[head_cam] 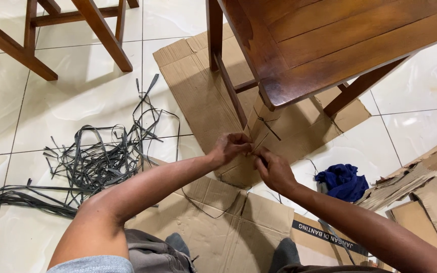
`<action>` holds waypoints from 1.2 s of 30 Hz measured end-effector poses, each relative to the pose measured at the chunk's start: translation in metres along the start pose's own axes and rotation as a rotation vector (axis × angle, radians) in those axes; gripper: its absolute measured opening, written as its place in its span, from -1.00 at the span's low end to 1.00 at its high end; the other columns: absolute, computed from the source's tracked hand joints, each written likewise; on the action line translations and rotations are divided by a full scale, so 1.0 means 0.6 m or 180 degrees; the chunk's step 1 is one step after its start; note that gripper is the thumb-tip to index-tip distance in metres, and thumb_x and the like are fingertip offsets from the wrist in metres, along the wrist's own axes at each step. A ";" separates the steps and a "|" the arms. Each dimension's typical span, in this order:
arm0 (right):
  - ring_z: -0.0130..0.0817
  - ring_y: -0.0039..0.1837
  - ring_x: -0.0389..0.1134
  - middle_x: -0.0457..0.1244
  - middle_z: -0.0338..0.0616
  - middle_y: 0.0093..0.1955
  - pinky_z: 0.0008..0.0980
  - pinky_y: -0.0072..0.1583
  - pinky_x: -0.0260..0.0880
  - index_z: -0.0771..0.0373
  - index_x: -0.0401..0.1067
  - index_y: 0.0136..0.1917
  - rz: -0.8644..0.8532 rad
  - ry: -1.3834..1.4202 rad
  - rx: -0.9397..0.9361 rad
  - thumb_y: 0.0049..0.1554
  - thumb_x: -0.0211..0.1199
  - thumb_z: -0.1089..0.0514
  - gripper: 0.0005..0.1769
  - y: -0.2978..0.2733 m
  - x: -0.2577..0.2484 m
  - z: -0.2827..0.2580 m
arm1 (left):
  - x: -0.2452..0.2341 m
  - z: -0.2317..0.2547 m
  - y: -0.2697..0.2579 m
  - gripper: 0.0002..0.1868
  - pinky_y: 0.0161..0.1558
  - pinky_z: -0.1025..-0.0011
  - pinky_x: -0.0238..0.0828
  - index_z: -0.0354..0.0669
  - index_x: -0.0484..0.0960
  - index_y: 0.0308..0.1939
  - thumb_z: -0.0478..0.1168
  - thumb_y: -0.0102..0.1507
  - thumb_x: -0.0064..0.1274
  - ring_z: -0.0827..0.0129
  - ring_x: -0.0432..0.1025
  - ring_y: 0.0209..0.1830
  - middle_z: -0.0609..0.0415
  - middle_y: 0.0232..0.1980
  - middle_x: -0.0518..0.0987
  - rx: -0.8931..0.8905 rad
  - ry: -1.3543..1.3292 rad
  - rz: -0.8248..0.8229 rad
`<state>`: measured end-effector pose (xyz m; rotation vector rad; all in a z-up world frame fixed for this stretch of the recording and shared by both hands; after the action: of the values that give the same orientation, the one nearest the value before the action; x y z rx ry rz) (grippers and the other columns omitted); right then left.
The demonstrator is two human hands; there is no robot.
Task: The person wipes a wooden chair with a cloth, wraps its legs in cardboard secured with black ties, and then places a large cardboard sheet over the seat.
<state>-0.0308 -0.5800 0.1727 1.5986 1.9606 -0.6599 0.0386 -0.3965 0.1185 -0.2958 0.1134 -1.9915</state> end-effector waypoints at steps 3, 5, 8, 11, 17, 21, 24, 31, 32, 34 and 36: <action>0.12 -0.17 0.49 0.42 0.06 -0.31 -0.01 -0.15 0.47 0.16 0.50 0.00 -0.0164 -0.0326 -0.0147 0.20 0.16 0.15 -0.85 0.005 0.004 -0.008 | 0.012 -0.011 0.006 -0.88 -0.21 0.60 0.37 -0.09 0.75 -0.20 -0.22 0.19 0.24 0.53 0.50 -0.38 0.10 -0.38 0.67 -0.0124 0.0116 0.0104; 0.14 -0.17 0.48 0.41 0.08 -0.32 0.02 -0.16 0.45 0.16 0.50 -0.01 -0.0209 -0.0473 -0.0208 0.18 0.17 0.13 -0.85 0.008 0.007 -0.008 | 0.013 -0.030 0.012 -0.88 -0.22 0.59 0.40 -0.06 0.76 -0.20 -0.22 0.19 0.25 0.52 0.52 -0.39 0.10 -0.38 0.68 -0.0140 0.0078 0.0134; 0.17 -0.17 0.47 0.40 0.11 -0.31 0.06 -0.16 0.44 0.15 0.49 -0.03 -0.0299 -0.0674 -0.0335 0.16 0.18 0.12 -0.86 0.011 0.012 -0.006 | 0.010 -0.052 0.022 -0.88 -0.23 0.58 0.43 -0.02 0.76 -0.20 -0.21 0.18 0.26 0.51 0.55 -0.41 0.09 -0.39 0.69 -0.0191 0.0043 0.0144; 0.17 -0.19 0.47 0.40 0.11 -0.32 0.00 -0.18 0.45 0.17 0.48 -0.07 -0.0358 -0.0744 -0.0422 0.14 0.19 0.16 -0.90 0.018 0.010 -0.014 | 0.005 -0.059 0.028 -0.87 -0.22 0.56 0.44 -0.05 0.75 -0.19 -0.24 0.18 0.27 0.50 0.54 -0.41 0.07 -0.38 0.69 -0.0220 0.0001 0.0133; 0.16 -0.18 0.48 0.40 0.13 -0.27 -0.01 -0.19 0.47 0.17 0.53 -0.11 -0.0197 -0.0680 -0.0698 0.15 0.24 0.11 -0.87 0.022 0.008 0.001 | -0.005 -0.032 0.013 -0.84 -0.11 0.54 0.42 0.00 0.76 -0.21 -0.19 0.12 0.30 0.46 0.57 -0.30 0.12 -0.33 0.71 -0.0240 0.0847 0.0250; 0.17 -0.16 0.46 0.38 0.12 -0.25 0.04 -0.16 0.45 0.18 0.53 -0.09 0.0209 -0.0429 -0.0456 0.16 0.20 0.13 -0.87 0.039 -0.001 0.001 | -0.002 -0.055 0.019 -0.88 -0.14 0.61 0.43 0.18 0.78 -0.28 -0.08 0.11 0.35 0.56 0.62 -0.27 0.29 -0.33 0.73 -0.0303 0.1007 0.0457; -0.08 -0.23 0.49 0.42 0.00 -0.26 -0.21 -0.20 0.46 0.19 0.58 -0.06 0.0525 0.0061 -0.0266 0.27 0.22 0.08 -0.81 0.045 -0.007 -0.023 | -0.002 -0.097 0.037 -0.86 -0.12 0.72 0.39 0.28 0.80 -0.27 -0.09 0.09 0.36 0.62 0.61 -0.23 0.37 -0.32 0.74 -0.0324 0.1031 0.0545; -0.12 -0.17 0.51 0.41 0.09 -0.28 -0.25 -0.17 0.48 0.25 0.61 -0.05 0.0757 0.0504 0.0144 0.19 0.39 -0.02 -0.72 0.063 0.030 0.018 | 0.009 -0.051 0.007 -0.85 -0.10 0.64 0.44 0.23 0.79 -0.24 -0.12 0.11 0.33 0.60 0.59 -0.22 0.34 -0.27 0.74 -0.0346 0.0729 0.0418; -0.11 -0.16 0.51 0.41 0.10 -0.28 -0.27 -0.16 0.49 0.27 0.61 -0.05 0.0772 0.0535 0.0107 0.20 0.40 0.00 -0.73 0.065 0.031 0.019 | 0.006 -0.049 0.006 -0.84 -0.10 0.59 0.46 0.21 0.80 -0.22 -0.12 0.11 0.33 0.52 0.61 -0.19 0.29 -0.25 0.75 -0.0301 0.0881 0.0403; -0.10 -0.16 0.51 0.41 0.11 -0.27 -0.28 -0.14 0.50 0.29 0.61 -0.05 0.0783 0.0566 0.0079 0.20 0.41 0.03 -0.74 0.064 0.035 0.018 | 0.005 -0.052 0.005 -0.82 -0.09 0.54 0.48 0.20 0.80 -0.20 -0.12 0.11 0.33 0.44 0.64 -0.15 0.25 -0.23 0.75 -0.0264 0.1027 0.0384; -0.04 -0.15 0.51 0.41 0.13 -0.28 -0.26 -0.15 0.50 0.30 0.59 -0.07 0.0843 0.0411 0.0062 0.23 0.38 0.01 -0.72 0.064 0.040 0.013 | 0.005 -0.057 0.008 -0.77 -0.08 0.47 0.51 0.13 0.81 -0.19 -0.17 0.06 0.37 0.39 0.64 -0.15 0.16 -0.23 0.76 -0.0086 0.1117 0.0450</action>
<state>0.0035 -0.5604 0.1491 1.9117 1.7886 -0.4815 0.0331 -0.4031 0.0849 0.0469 0.3743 -1.8849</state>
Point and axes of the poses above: each hand's wrist, its own y-axis towards the middle knuckle, its own x-axis out of the palm, z = x × y, the point moved 1 cm from there along y, towards the middle knuckle
